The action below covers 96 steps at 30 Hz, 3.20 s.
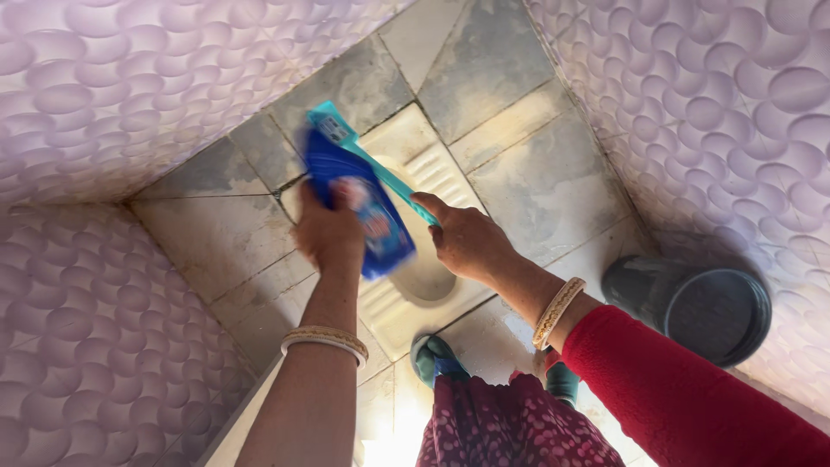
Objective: The person scrubs a squat toilet with a blue brush while holding a blue cleaning liquid bottle. They repeatedly scrub the bowl and surrounding floor tiles throughout the clip.
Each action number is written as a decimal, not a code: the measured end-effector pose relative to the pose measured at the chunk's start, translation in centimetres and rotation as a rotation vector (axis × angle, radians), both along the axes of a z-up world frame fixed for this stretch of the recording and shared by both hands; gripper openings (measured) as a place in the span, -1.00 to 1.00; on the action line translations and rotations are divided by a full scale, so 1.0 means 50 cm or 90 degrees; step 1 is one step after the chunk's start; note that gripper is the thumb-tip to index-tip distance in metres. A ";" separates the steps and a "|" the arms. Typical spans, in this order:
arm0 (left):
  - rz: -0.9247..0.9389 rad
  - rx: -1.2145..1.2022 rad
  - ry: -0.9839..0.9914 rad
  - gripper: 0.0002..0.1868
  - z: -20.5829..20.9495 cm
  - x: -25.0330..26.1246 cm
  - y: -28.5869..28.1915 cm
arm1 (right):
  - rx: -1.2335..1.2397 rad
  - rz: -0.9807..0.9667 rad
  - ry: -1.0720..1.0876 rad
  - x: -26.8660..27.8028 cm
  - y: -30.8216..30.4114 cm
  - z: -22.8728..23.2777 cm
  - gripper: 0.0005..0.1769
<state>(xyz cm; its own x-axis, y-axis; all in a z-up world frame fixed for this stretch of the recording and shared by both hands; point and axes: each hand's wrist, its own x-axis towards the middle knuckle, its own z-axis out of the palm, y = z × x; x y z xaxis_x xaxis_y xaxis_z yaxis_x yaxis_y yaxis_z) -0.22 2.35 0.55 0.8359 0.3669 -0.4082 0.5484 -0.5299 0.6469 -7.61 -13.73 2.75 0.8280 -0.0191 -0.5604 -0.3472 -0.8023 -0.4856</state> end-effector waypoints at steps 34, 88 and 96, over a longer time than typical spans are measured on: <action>-0.267 0.152 0.124 -0.57 0.121 0.140 -0.246 | -0.027 0.063 -0.044 0.003 -0.214 0.029 -0.33; 0.064 0.007 0.020 -0.62 -0.039 0.059 -0.123 | -0.180 0.129 0.100 0.175 -0.294 -0.216 -0.40; 0.069 -0.013 0.025 -0.61 -0.073 0.030 -0.070 | -0.200 -0.204 0.036 0.206 -0.362 -0.258 -0.28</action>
